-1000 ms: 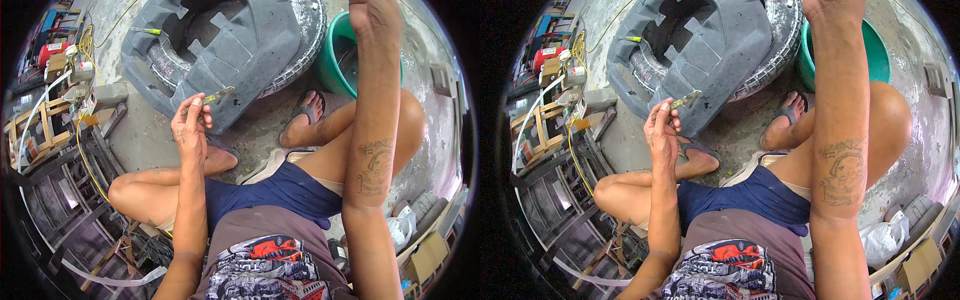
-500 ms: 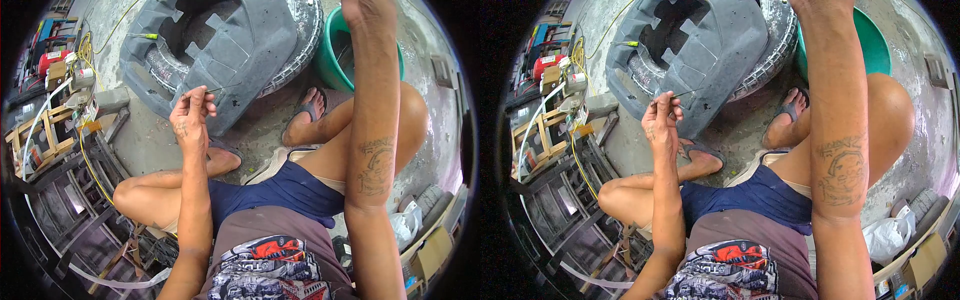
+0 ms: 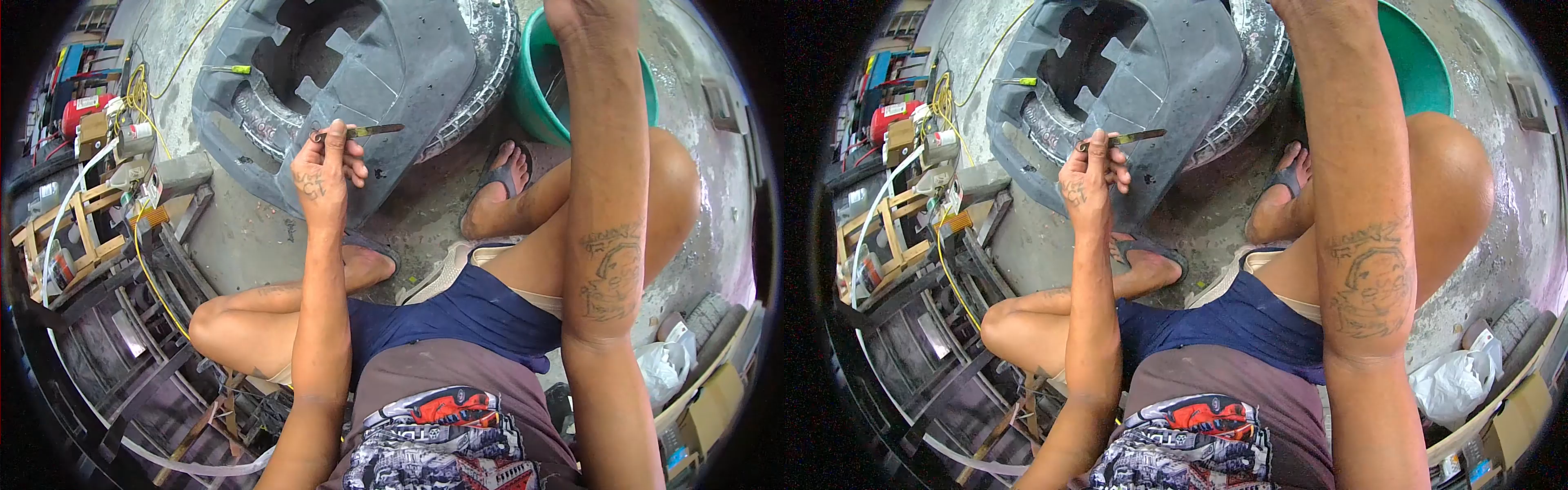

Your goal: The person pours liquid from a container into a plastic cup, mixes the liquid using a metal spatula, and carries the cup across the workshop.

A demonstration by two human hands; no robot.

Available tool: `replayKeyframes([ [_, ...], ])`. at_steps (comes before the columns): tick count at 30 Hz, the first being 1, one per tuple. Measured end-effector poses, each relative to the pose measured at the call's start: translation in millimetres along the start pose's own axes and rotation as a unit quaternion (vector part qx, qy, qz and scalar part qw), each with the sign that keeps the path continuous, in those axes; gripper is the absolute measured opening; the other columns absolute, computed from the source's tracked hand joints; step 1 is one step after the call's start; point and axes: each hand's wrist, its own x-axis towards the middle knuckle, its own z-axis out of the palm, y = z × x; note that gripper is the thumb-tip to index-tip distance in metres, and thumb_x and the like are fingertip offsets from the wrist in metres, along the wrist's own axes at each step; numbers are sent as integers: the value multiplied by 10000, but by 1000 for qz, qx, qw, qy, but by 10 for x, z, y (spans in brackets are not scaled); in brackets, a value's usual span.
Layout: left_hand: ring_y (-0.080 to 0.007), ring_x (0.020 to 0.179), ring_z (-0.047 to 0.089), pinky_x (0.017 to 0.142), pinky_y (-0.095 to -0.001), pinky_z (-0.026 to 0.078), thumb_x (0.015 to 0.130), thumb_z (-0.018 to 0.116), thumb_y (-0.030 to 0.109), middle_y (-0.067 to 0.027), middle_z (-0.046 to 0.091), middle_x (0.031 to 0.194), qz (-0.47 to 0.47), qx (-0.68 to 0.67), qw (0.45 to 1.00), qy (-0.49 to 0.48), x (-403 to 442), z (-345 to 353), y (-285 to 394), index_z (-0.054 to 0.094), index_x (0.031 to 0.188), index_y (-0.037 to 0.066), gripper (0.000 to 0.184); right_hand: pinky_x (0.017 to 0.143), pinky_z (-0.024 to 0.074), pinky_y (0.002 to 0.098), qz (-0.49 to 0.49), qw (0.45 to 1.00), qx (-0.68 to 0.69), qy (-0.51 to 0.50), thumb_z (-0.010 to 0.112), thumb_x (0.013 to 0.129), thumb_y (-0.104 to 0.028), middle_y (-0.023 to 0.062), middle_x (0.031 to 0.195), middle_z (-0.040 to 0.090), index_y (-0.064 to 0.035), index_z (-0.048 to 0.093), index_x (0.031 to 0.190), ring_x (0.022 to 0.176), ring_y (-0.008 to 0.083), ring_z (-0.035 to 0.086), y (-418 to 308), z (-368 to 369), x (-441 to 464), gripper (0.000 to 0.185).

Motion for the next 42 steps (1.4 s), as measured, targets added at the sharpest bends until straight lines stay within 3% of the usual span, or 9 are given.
replayKeyframes([
  [25,-69,520,561,431,-208,427,1009,637,254,-16,622,714,31,13,999,-11,235,206,122,693,995,6,254,620,439,227,1,1000,7,-16,868,794,-232,38,982,659,-58,462,1315,722,126,656,-5,-10,-1,684],
  [42,-77,535,572,442,-210,440,1008,638,255,-65,683,781,46,-5,998,-42,418,415,99,693,1014,-9,269,573,438,214,3,999,25,-21,866,801,-215,59,994,679,-38,434,1351,682,120,657,-14,-38,38,722],
])
